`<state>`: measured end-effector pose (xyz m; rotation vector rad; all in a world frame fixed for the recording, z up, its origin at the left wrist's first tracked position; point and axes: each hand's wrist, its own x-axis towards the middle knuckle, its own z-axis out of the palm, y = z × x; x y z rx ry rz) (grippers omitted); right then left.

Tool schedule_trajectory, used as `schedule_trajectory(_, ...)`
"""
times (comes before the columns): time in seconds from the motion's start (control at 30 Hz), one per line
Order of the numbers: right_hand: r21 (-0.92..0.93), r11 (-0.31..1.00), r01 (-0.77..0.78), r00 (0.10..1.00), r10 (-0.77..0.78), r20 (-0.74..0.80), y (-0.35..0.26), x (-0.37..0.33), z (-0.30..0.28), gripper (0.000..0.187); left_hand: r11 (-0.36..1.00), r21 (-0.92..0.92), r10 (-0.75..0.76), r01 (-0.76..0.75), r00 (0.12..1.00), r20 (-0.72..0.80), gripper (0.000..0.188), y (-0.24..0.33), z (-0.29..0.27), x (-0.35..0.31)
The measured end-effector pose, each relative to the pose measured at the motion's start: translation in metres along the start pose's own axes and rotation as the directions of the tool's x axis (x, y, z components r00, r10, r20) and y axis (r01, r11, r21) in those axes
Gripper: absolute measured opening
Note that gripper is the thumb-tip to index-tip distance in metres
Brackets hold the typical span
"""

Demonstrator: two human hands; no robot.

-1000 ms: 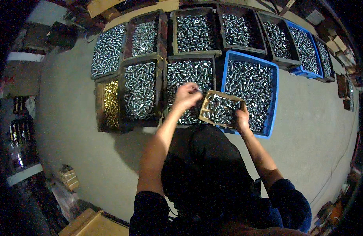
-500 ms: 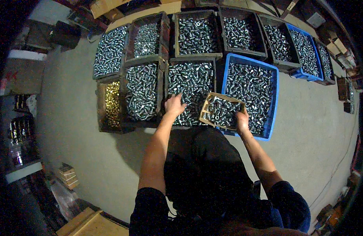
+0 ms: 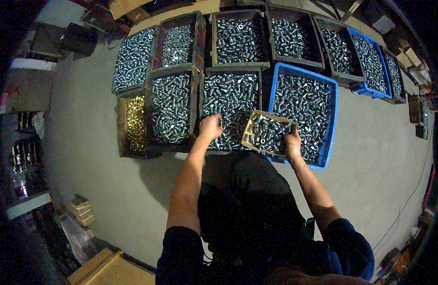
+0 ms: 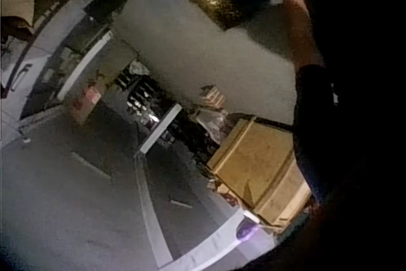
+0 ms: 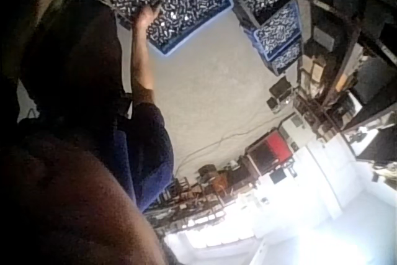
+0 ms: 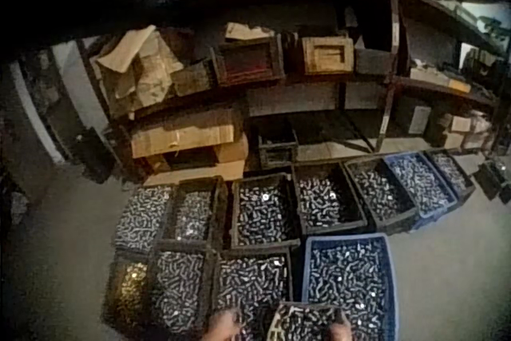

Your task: The person picks up a small cardboard box and sorts metallic fasteners from a large blue bin into the box. The person handles the fasteners by hand, picking them up from the bin and placing them into the box one by one.

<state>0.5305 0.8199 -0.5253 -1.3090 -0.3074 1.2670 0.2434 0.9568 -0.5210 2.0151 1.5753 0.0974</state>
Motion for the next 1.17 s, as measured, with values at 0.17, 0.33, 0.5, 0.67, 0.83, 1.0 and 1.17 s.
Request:
schedule_trajectory(0.17, -0.012, 1.0, 0.004, 1.0, -0.004, 0.011, -0.003, -0.004, 0.007, 0.055, 0.967, -0.255, -0.025, 0.004, 0.996, -0.081, 0.031, -0.014, -0.008, 0.006)
schedule_trajectory(0.33, -0.031, 0.999, -0.035, 0.998, 0.034, -0.048, 0.001, 0.0, -0.001, 0.064, 0.619, -0.763, -0.049, 0.185, 0.979, 0.197, 0.033, 0.032, -0.033, 0.009)
schedule_trajectory(0.5, -0.137, 0.99, 0.044, 0.998, -0.05, -0.041, 0.019, 0.01, -0.008, 0.059, 0.713, -0.674, 0.315, -0.193, 0.947, 0.063, 0.03, 0.094, -0.023, -0.01)
schedule_trajectory(0.67, 0.054, 0.979, -0.194, 0.98, 0.195, -0.021, 0.023, 0.011, -0.01, 0.068, 0.803, -0.322, 0.511, -0.501, 0.858, -0.06, 0.03, 0.1, -0.015, -0.03)
schedule_trajectory(0.83, -0.064, 0.976, -0.206, 0.966, 0.193, -0.171, 0.011, -0.002, 0.014, 0.06, 0.848, -0.436, 0.234, -0.3, 0.952, -0.199, 0.02, 0.074, -0.051, -0.033)
schedule_trajectory(1.0, -0.184, 0.977, -0.104, 0.992, 0.089, -0.087, 0.032, 0.003, -0.02, 0.051, 0.761, -0.583, 0.155, -0.283, 0.953, -0.259, 0.015, 0.054, -0.068, -0.076)
schedule_trajectory(1.17, -0.518, 0.749, -0.412, 0.854, 0.12, -0.506, 0.012, -0.012, 0.016, 0.049, 0.622, -0.773, -0.048, -0.124, 0.979, -0.196, 0.015, 0.017, -0.072, -0.119)
